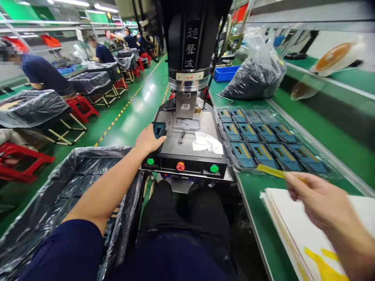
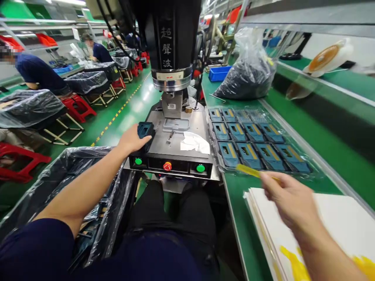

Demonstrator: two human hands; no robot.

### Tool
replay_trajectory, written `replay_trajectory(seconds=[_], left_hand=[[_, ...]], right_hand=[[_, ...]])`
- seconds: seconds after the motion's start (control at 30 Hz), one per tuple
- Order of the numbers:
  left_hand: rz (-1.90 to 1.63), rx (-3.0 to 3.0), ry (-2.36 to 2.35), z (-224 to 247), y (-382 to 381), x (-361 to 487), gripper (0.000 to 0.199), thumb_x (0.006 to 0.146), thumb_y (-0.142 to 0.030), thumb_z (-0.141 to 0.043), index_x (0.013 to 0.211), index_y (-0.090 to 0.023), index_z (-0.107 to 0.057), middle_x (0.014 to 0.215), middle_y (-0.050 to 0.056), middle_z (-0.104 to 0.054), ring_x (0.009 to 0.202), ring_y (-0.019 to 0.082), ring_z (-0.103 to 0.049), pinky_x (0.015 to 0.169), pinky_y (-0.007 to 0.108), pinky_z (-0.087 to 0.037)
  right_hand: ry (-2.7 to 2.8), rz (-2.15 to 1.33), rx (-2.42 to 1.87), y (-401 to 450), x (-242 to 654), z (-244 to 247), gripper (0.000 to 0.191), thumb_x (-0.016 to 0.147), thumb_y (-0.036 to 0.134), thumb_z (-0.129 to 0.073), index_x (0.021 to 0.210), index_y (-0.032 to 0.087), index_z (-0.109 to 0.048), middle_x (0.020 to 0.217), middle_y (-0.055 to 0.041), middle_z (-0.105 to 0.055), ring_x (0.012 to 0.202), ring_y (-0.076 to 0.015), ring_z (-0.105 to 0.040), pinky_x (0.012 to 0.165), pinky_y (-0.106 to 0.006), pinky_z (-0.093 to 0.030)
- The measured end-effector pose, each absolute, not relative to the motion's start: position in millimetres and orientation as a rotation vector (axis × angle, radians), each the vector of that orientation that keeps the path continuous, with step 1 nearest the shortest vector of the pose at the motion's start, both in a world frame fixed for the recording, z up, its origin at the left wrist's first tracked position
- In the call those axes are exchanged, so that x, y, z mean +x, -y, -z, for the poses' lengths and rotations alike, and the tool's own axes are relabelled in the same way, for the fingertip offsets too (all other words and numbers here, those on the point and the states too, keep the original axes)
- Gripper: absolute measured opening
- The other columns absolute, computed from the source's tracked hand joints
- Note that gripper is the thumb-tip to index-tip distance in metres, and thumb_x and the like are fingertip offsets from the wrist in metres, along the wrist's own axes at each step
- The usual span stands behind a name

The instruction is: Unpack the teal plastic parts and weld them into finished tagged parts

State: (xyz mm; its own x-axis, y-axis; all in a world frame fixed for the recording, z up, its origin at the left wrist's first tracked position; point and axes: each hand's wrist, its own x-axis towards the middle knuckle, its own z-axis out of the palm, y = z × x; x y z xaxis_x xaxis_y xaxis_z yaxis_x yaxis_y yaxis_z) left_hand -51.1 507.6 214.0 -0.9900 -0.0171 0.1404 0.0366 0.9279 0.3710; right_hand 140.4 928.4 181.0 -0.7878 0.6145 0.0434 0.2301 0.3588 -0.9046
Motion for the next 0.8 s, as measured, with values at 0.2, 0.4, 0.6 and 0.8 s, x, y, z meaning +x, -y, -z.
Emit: replay_trajectory(seconds=[0.2,0.4,0.6,0.8], left_hand=[[0.576,0.047,2.891,-217.6,-502.4,-53.5,0.075,0.07,-0.039,-0.071,0.134,-0.01,-0.047,0.134,0.023,-0.054,0.125,0.039,-0.051,0.105,0.049,-0.04],[1.677,0.201,2.433,-238.2,-481.7,-10.8,0.087,0.064,-0.025,-0.077,0.141,-0.015,-0.038,0.131,0.015,-0.056,0.105,0.024,-0.061,0.091,0.038,-0.05],[2.721,0.125,1.995,-201.0,-476.4,59.9,0.07,0.051,-0.032,-0.09,0.112,-0.019,-0.058,0.076,-0.002,-0.063,0.061,0.01,-0.057,0.054,0.019,-0.049],[2.901,0.76,1.979,-132.7,-504.6,108.8,0.044,0.062,-0.021,-0.085,0.097,-0.017,-0.059,0.077,0.0,-0.069,0.058,0.011,-0.063,0.055,0.023,-0.054]], right_hand=[[1.728,-2.427,-0.734,-846.3,129.2,-173.7,0.048,0.052,0.043,-0.088,0.086,0.016,-0.069,0.061,0.0025,-0.058,0.051,-0.0082,-0.048,0.044,-0.02,-0.037],[1.444,-2.726,-0.719,-824.8,124.6,-140.6,0.022,0.072,0.029,-0.075,0.088,0.015,-0.069,0.063,0.0017,-0.061,0.051,-0.0076,-0.052,0.044,-0.017,-0.043],[1.293,-2.86,-0.871,-811.1,120.6,-120.1,0.008,0.077,0.023,-0.069,0.081,0.015,-0.068,0.062,0.0,-0.063,0.049,-0.0079,-0.054,0.043,-0.017,-0.047],[1.492,-2.779,-0.674,-792.4,125.5,-108.7,0.03,0.073,0.034,-0.076,0.097,0.016,-0.073,0.067,-0.0006,-0.067,0.048,-0.0071,-0.052,0.041,-0.018,-0.043]])
